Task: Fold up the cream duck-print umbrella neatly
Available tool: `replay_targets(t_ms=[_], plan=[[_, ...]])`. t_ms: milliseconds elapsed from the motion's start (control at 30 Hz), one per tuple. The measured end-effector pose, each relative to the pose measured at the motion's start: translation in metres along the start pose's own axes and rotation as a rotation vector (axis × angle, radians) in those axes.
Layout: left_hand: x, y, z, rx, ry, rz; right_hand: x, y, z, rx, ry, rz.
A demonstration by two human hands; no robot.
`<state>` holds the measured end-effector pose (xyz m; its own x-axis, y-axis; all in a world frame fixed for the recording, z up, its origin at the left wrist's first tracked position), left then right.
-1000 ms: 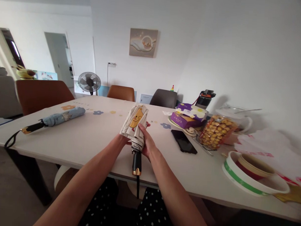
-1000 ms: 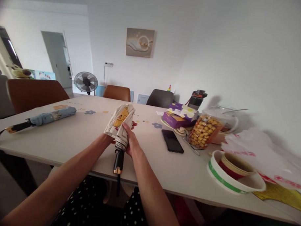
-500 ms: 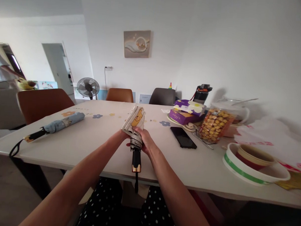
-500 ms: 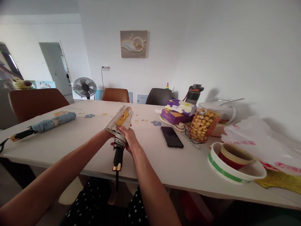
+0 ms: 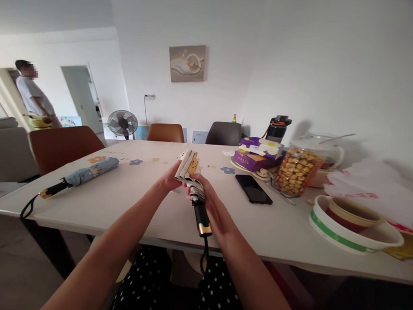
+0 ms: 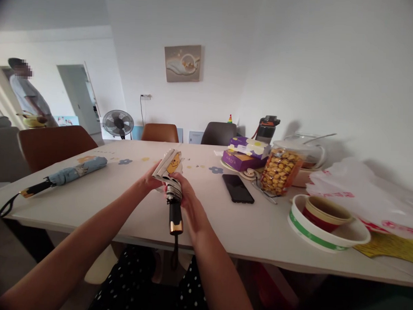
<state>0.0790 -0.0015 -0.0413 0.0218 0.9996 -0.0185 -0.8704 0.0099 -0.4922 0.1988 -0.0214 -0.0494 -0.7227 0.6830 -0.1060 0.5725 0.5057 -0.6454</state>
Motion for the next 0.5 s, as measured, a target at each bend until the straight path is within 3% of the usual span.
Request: replay_targets(t_ms=[100, 233, 367, 500], plan=[[-0.001, 0.001, -0.007, -0.111, -0.032, -0.075, 0.0, -0.001, 0.001, 0.036, -0.074, -0.157], [-0.007, 0.001, -0.014, -0.347, -0.177, -0.063, 0.0, -0.003, 0.008, 0.011, -0.189, -0.269], [-0.01, 0.002, -0.01, -0.408, -0.2, -0.059, -0.001, -0.003, 0.013, -0.012, -0.248, -0.319], [-0.008, 0.008, -0.004, -0.341, -0.178, -0.008, -0.001, -0.003, 0.012, -0.038, -0.193, -0.278]])
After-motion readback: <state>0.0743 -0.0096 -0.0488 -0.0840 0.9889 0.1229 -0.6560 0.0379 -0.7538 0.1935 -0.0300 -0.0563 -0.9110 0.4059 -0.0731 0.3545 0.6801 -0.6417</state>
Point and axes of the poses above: each hand's wrist, its own x-axis towards the middle knuckle, its own y-axis out of the back of the hand, z = x × y, the point moved 2 cm from there along x, towards the middle knuckle, and after that the axes turned 5 degrees about z, right-handed, at the moved point
